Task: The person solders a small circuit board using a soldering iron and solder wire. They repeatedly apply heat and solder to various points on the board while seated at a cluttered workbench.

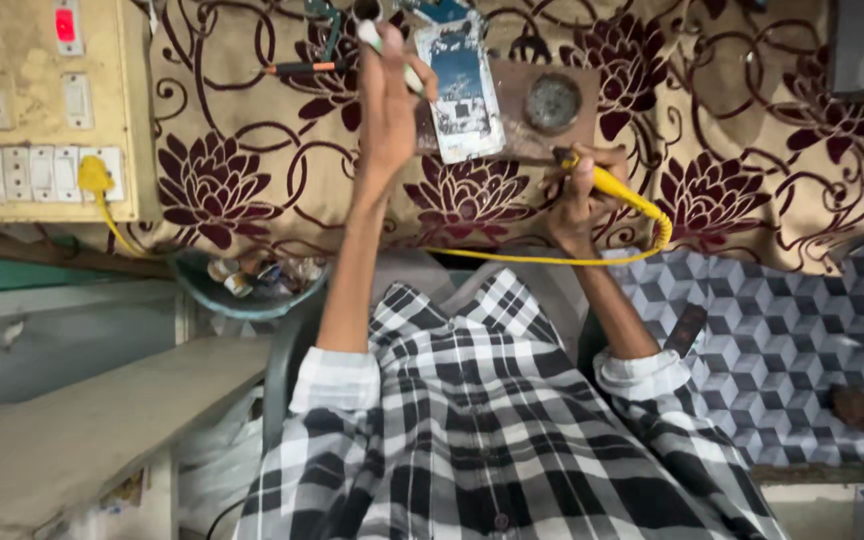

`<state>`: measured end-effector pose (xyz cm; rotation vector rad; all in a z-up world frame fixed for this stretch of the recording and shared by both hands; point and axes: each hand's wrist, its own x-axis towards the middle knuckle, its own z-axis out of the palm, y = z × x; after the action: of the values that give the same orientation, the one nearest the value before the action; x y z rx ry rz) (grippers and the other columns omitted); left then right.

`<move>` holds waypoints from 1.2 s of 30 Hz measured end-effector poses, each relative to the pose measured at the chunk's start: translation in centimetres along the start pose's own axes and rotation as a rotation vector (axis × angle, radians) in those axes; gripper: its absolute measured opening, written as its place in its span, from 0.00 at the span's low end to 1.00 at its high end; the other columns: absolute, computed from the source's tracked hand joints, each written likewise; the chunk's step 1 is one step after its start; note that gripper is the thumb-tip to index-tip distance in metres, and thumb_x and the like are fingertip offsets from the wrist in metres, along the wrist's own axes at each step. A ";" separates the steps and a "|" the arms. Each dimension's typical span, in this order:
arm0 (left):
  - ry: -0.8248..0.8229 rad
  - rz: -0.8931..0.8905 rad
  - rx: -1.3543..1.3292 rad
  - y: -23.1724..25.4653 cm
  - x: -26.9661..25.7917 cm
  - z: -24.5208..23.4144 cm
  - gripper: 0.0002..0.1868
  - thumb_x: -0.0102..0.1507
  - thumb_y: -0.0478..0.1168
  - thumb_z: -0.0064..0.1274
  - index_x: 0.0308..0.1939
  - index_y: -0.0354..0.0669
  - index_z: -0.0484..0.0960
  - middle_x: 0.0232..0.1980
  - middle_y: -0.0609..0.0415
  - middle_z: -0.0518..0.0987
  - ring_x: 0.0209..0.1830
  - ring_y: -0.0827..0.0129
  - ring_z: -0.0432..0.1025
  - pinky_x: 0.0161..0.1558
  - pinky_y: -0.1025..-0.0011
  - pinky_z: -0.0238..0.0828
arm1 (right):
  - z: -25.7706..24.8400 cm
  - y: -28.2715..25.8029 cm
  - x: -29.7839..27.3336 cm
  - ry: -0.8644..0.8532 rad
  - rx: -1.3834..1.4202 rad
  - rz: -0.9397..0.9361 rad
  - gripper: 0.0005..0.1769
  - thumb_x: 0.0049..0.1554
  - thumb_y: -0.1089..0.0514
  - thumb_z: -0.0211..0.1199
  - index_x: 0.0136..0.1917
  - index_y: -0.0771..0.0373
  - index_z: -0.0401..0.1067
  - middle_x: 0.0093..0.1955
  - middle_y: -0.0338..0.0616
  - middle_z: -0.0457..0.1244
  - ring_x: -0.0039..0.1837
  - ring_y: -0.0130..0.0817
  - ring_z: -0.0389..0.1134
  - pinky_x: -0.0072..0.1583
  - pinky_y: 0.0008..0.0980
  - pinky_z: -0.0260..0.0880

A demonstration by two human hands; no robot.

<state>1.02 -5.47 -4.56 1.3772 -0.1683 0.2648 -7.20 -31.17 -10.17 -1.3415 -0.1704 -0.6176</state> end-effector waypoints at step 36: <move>0.015 0.391 0.461 -0.7 0.5 1.0 0.25 0.81 0.57 0.21 0.76 0.49 0.49 0.34 0.62 0.79 0.30 0.78 0.74 0.41 0.74 0.73 | -0.8 -0.3 0.3 -0.060 -0.166 0.070 0.17 0.72 0.49 0.56 0.54 0.66 0.63 0.35 0.42 0.62 0.33 0.25 0.60 0.38 0.25 0.59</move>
<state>1.74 -6.48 -4.88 1.7938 -0.3827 0.6709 -7.25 -32.07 -10.01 -1.5208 -0.1218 -0.5417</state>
